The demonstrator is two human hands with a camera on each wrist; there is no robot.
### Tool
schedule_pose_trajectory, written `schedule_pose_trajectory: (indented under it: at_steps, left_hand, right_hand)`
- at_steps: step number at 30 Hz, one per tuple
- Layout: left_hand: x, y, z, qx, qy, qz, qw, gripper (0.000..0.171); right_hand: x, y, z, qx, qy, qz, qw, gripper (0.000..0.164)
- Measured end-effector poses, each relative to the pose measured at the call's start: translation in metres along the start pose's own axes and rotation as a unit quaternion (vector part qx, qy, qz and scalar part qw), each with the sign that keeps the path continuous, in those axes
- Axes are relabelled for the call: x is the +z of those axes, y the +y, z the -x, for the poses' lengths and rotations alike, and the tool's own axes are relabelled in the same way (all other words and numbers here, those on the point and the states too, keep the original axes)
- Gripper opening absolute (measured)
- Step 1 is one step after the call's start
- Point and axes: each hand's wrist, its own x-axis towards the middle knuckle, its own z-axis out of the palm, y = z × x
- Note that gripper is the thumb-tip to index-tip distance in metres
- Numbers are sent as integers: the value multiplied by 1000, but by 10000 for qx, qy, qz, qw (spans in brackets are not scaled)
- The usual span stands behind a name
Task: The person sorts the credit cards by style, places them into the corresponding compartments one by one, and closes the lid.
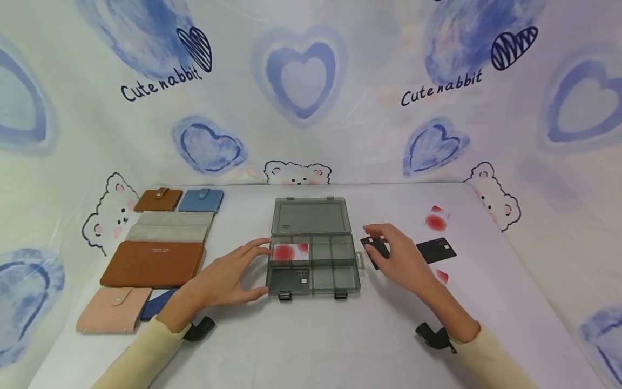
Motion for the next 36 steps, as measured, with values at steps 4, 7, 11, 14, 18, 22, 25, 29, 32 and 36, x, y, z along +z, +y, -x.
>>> schedule_pose_trajectory:
  at_steps: [4,7,11,14,18,22,25,29,32,36]
  left_hand:
    - [0,0,0,6,46,62,10000,78]
    - [0,1,0,1,63,85,9999,78]
    - [0,2,0,32,64,75,9999,78]
    - [0,2,0,49,60,84,9999,78]
    - [0,2,0,57,42,90,9999,78]
    - [0,1,1,59,55,73,9999,78]
    - [0,1,2,43,50,81,9999,78]
    - [1,0,3,13,25,111,9999,78]
    - [1,0,3,5,37,92,10000,79]
    - [2,-1,2,16,47,46,10000,79]
  right_hand:
    - [-4,20,6,313,-288,272,9987,48]
    - [-1,28,11,662,-723,532,9938,53]
    - [4,33,17,1133,-1177,876,9827,64]
    - [4,35,17,1312,-1322,1034,9770,72]
    - [0,39,16,1371,-1350,1126,9748,74]
    - [-8,48,15,1533,-1301,920,9752,72]
    - [-12,57,14,1666,-1269,821,9744,70]
    - [-15,68,11,1735,-1326,785,9727,67]
    - [-16,74,9,1838,-1457,620,9701,66]
    - [-17,78,7,1991,-1513,358,9676,65]
